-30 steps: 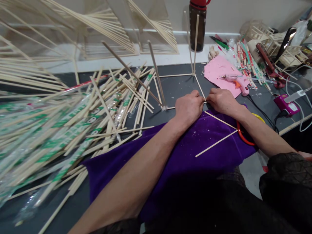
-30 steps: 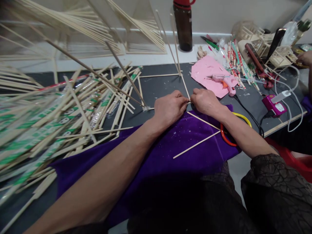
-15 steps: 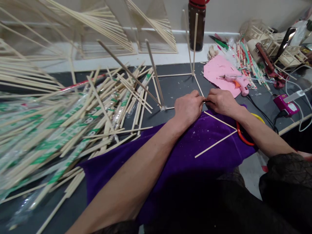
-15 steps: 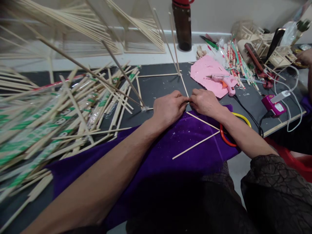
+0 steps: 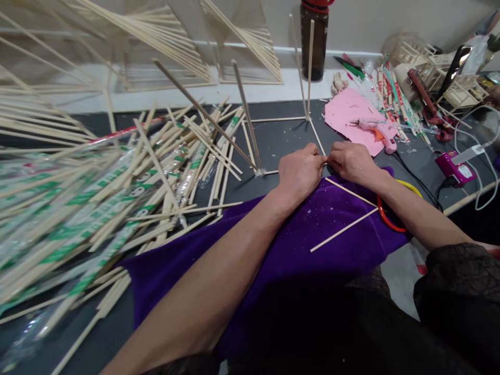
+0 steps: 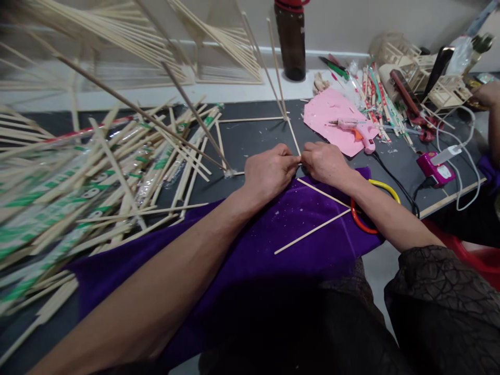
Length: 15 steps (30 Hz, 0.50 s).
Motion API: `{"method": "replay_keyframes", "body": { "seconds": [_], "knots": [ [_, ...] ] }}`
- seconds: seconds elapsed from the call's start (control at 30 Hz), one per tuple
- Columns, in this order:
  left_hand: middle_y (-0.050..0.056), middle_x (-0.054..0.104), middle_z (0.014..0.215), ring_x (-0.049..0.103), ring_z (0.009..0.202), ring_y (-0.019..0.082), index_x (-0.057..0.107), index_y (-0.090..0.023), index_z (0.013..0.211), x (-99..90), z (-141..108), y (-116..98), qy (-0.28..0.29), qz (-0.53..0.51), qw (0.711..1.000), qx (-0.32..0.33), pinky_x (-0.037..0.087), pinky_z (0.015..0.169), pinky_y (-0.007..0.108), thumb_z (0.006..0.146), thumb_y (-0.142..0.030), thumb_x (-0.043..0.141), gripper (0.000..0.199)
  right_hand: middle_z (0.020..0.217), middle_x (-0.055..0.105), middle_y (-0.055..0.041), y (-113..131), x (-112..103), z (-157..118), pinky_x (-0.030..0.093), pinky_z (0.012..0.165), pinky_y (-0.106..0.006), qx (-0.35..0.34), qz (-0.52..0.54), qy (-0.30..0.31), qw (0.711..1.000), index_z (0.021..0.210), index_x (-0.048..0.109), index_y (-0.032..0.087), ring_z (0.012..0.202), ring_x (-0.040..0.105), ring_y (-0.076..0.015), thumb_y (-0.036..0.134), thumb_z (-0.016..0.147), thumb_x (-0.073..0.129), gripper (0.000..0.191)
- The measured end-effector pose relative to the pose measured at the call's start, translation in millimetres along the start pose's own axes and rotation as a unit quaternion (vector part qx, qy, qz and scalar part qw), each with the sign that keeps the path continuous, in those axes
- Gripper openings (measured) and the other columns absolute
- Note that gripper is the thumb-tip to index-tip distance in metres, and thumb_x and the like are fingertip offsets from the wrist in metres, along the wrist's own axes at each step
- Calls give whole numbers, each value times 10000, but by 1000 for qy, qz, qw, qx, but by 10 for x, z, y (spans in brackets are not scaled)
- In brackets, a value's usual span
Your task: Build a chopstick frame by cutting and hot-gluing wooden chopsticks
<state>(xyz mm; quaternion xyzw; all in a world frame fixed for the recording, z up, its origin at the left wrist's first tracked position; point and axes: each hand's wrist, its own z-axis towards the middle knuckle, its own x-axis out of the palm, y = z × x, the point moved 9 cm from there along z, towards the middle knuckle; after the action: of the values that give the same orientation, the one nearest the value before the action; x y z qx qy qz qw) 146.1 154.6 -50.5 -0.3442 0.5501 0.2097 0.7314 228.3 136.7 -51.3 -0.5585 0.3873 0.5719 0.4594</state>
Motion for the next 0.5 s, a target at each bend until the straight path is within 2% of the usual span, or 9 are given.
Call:
{"method": "replay_keyframes", "body": {
  "seconds": [0.13,0.23,0.3,0.43,0.5],
  "knots": [
    [103,727,1071,674,883,227,804,-218,1042,6,-5,5,-2,8,1000,-1,461,661,323,1010,-295,466,349,1017,711,-110,-13,-26,8,314,671,-322,11,6,31,999,1021,766,143,838,583,-196,181,975,467,305],
    [93,727,1105,683,912,230,799,-230,1079,15,-15,4,9,24,1000,-12,463,667,320,1026,-325,455,360,1042,725,-95,-75,-73,-23,348,682,-303,12,50,64,997,1055,777,168,855,612,-190,172,963,479,312],
    [85,725,1123,687,945,234,790,-239,1117,21,-23,-5,18,27,999,-15,472,684,321,1034,-329,447,364,1046,733,-89,-154,-185,-72,392,721,-292,19,103,41,994,1071,777,171,892,634,-191,170,955,486,313],
    [68,714,1164,687,997,235,760,-260,1196,8,-32,6,26,25,999,-16,490,721,318,1014,-300,495,324,1025,752,-86,-325,-411,-269,458,813,-308,40,199,-43,978,1070,771,160,932,664,-195,162,932,500,304],
    [56,709,1194,687,1002,233,746,-276,1222,-14,-34,46,25,26,999,-23,488,721,316,1012,-303,500,325,1032,761,-78,-330,-410,-378,469,833,-318,36,216,-41,975,1073,767,178,948,671,-196,157,927,501,304]
  ]
}}
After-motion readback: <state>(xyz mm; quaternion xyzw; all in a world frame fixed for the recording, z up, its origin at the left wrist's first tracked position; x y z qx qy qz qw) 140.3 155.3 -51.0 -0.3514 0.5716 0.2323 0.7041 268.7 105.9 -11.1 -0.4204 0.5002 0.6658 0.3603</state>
